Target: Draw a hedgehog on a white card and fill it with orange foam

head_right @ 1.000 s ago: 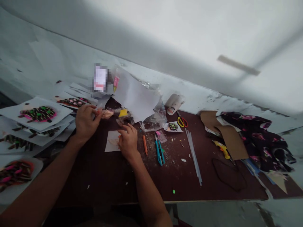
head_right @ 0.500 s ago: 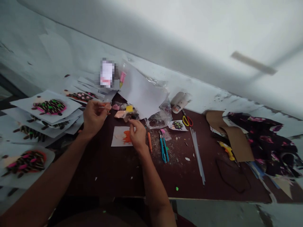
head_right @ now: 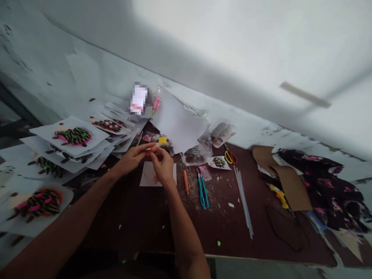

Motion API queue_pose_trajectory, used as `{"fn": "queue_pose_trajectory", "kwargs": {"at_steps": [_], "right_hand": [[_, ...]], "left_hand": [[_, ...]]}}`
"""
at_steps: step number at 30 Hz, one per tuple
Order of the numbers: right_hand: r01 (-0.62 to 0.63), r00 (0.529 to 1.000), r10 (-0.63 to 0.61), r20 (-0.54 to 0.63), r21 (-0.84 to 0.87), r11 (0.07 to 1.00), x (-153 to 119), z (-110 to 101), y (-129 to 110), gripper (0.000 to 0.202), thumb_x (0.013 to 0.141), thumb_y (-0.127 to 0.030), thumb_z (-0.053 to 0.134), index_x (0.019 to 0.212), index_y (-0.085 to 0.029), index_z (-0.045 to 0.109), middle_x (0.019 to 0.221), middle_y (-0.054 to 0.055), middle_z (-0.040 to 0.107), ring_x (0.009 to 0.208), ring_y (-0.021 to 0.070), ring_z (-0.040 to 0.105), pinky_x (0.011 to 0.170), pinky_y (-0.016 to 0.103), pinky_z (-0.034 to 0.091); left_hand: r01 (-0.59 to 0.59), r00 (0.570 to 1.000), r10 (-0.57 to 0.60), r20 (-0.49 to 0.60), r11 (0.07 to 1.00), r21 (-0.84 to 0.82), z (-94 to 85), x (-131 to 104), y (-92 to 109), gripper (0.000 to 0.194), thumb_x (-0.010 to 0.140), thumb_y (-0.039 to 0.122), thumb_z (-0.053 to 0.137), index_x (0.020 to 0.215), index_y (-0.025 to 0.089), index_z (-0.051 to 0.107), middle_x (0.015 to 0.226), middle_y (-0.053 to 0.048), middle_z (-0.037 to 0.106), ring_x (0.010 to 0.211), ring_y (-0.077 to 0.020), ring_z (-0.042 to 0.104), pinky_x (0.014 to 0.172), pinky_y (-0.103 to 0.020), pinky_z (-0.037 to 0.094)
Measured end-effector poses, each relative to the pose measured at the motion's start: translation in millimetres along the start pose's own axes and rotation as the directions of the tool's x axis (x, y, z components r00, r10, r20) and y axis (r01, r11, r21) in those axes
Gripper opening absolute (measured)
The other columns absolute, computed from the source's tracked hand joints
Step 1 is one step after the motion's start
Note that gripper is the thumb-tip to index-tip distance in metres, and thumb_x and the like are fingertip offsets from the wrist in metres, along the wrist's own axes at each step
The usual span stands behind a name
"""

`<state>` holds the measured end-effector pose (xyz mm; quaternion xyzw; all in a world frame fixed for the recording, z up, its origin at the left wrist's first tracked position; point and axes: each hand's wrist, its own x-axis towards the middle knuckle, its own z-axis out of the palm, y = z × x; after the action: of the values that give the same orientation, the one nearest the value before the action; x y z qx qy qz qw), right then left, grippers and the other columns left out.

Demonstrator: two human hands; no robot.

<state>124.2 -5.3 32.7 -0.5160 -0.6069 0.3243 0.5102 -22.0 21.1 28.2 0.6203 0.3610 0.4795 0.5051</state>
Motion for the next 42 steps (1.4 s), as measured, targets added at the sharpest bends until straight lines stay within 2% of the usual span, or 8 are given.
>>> {"fn": "queue_pose_trajectory", "kwargs": {"at_steps": [8, 14, 19, 23, 27, 32, 36, 42], "right_hand": [[-0.069, 0.998, 0.07, 0.003, 0.179, 0.981, -1.5, -1.9, 7.5, 0.021, 0.087, -0.034, 0.061, 0.095, -0.018, 0.072, 0.089, 0.006, 0.076, 0.076, 0.0188, 0.07, 0.073, 0.03, 0.057], [-0.041, 0.999, 0.033, -0.036, -0.264, 0.964, 3.0, -11.7, 10.5, 0.021, 0.088, -0.023, 0.055, 0.097, -0.02, 0.074, 0.094, 0.006, 0.076, 0.084, 0.0193, 0.069, 0.08, 0.03, 0.052], [0.026, 1.0, -0.014, 0.023, -0.7, 0.713, 22.0, -10.2, -9.6, 0.019, 0.092, -0.024, 0.058, 0.091, -0.017, 0.076, 0.096, 0.011, 0.074, 0.092, 0.0231, 0.066, 0.082, 0.031, 0.047], [-0.026, 0.991, 0.123, 0.052, -0.83, 0.557, 40.0, 0.3, -16.1, 0.033, 0.095, -0.039, 0.057, 0.082, -0.014, 0.075, 0.088, 0.016, 0.074, 0.084, 0.0254, 0.066, 0.074, 0.032, 0.044], [-0.116, 0.987, 0.161, -0.004, -0.712, 0.693, 49.7, 0.2, -11.6, 0.021, 0.09, -0.029, 0.06, 0.078, -0.018, 0.073, 0.08, 0.009, 0.073, 0.074, 0.0204, 0.064, 0.068, 0.028, 0.042], [-0.04, 0.995, 0.014, -0.101, -0.264, 0.964, 45.9, -10.1, -7.9, 0.02, 0.084, -0.032, 0.058, 0.072, -0.019, 0.066, 0.071, 0.0, 0.066, 0.068, 0.0155, 0.058, 0.068, 0.025, 0.044], [-0.027, 0.987, 0.029, -0.155, 0.014, 1.0, 32.1, -16.0, -11.6, 0.023, 0.083, -0.04, 0.059, 0.072, -0.019, 0.064, 0.066, -0.002, 0.061, 0.064, 0.0141, 0.054, 0.065, 0.025, 0.045], [-0.079, 0.974, 0.105, -0.2, 0.133, 0.988, 9.7, -24.8, -10.8, 0.027, 0.081, -0.045, 0.063, 0.07, -0.02, 0.062, 0.059, -0.004, 0.055, 0.059, 0.0125, 0.049, 0.058, 0.024, 0.043]], "left_hand": [[0.067, 0.996, -0.065, -0.061, 0.997, 0.034, 11.9, -3.4, -6.5, 0.05, 0.084, 0.04, 0.064, 0.126, 0.014, 0.062, 0.092, -0.007, 0.071, 0.065, -0.0175, 0.065, 0.058, -0.03, 0.056], [0.085, 0.95, 0.146, -0.277, 0.731, 0.677, -2.5, -4.3, -12.5, 0.025, 0.087, 0.013, 0.049, 0.098, 0.014, 0.071, 0.098, -0.013, 0.065, 0.092, -0.027, 0.065, 0.085, -0.041, 0.055], [0.06, 0.941, 0.216, -0.26, 0.649, 0.758, -0.6, -5.4, -10.8, 0.053, 0.085, 0.001, 0.039, 0.133, 0.014, 0.059, 0.128, -0.018, 0.056, 0.113, -0.0266, 0.062, 0.09, -0.037, 0.055], [0.092, 0.94, 0.202, -0.277, 0.63, 0.771, -0.2, -4.8, -6.0, 0.041, 0.09, 0.007, 0.044, 0.126, 0.015, 0.06, 0.131, -0.016, 0.056, 0.113, -0.0275, 0.062, 0.092, -0.039, 0.055], [0.167, 0.951, 0.108, -0.288, 0.603, 0.78, -5.8, -2.6, -4.3, 0.022, 0.091, 0.013, 0.049, 0.102, 0.013, 0.067, 0.106, -0.013, 0.063, 0.096, -0.0261, 0.066, 0.087, -0.038, 0.055], [0.015, 0.919, 0.246, -0.309, 0.759, 0.65, -10.7, 2.3, -7.4, 0.05, 0.077, -0.001, 0.038, 0.116, 0.013, 0.067, 0.113, -0.013, 0.065, 0.109, -0.0243, 0.063, 0.099, -0.039, 0.052], [-0.118, 0.911, 0.324, -0.255, 0.798, 0.592, -11.8, 2.2, -4.6, 0.04, 0.071, 0.003, 0.043, 0.095, 0.018, 0.071, 0.111, -0.01, 0.067, 0.111, -0.0242, 0.061, 0.103, -0.042, 0.049], [-0.067, 0.925, 0.284, -0.251, 0.774, 0.629, -10.8, 0.2, -1.0, 0.018, 0.08, 0.018, 0.05, 0.067, 0.02, 0.062, 0.076, -0.007, 0.063, 0.083, -0.0237, 0.061, 0.086, -0.039, 0.052]]}}
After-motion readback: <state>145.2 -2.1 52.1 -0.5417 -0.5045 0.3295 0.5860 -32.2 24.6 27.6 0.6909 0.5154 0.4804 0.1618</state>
